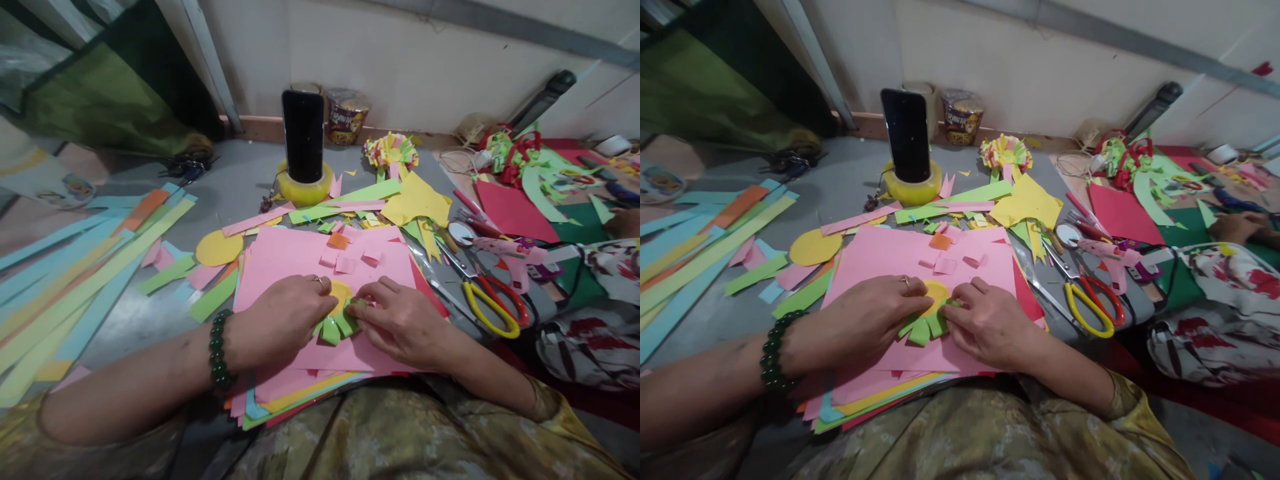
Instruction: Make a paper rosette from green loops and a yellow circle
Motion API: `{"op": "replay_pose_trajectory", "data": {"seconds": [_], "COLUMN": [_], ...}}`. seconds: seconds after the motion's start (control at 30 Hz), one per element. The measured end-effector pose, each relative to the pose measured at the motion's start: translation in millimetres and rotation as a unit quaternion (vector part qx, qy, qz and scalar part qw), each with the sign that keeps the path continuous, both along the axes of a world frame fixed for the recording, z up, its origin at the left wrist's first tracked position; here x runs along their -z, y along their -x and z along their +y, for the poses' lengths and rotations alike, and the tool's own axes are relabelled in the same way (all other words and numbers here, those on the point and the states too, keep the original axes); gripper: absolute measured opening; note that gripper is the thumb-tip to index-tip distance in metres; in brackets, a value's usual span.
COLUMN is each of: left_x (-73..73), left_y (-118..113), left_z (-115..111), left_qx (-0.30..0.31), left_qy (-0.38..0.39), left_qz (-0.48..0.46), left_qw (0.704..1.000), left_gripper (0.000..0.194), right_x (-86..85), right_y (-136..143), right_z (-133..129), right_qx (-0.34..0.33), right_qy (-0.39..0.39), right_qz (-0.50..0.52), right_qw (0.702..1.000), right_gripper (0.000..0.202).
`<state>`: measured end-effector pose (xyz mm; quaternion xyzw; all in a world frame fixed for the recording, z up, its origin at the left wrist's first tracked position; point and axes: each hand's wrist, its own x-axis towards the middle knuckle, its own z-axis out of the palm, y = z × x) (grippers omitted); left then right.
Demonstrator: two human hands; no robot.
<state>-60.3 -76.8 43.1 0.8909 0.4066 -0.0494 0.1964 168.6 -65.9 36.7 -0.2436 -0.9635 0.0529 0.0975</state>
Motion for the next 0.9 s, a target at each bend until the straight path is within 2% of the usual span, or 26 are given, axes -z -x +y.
{"op": "replay_pose_trajectory", "data": {"seconds": [0.37,0.67,0.9], "left_x": [-0.1,2.9,1.4], "left_y": [-0.1,2.3,0.7], "left_z": [-0.2,-0.3,0.0], "left_qx": [0.002,0.003,0.007], "left_qy": [0.001,-0.010,0.000], "left_qz": [-0.006,-0.029,0.002], "left_qw": [1.000,1.000,1.000], "left_gripper": [0.021,0.024,0.024], "right_x": [1.4,-17.4,-2.0], "right_y": [2.1,-13.4,0.9], "right_z": [1.7,6.1,2.5], "right_qx": [-0.015,0.006,-0.012], "right_qy": [0.040,0.013,0.021], "right_qz": [0.007,0.064,0.015], "right_qw": [0.999,0.998,1.000], "right_gripper": [0.025,0.026,0.028]}}
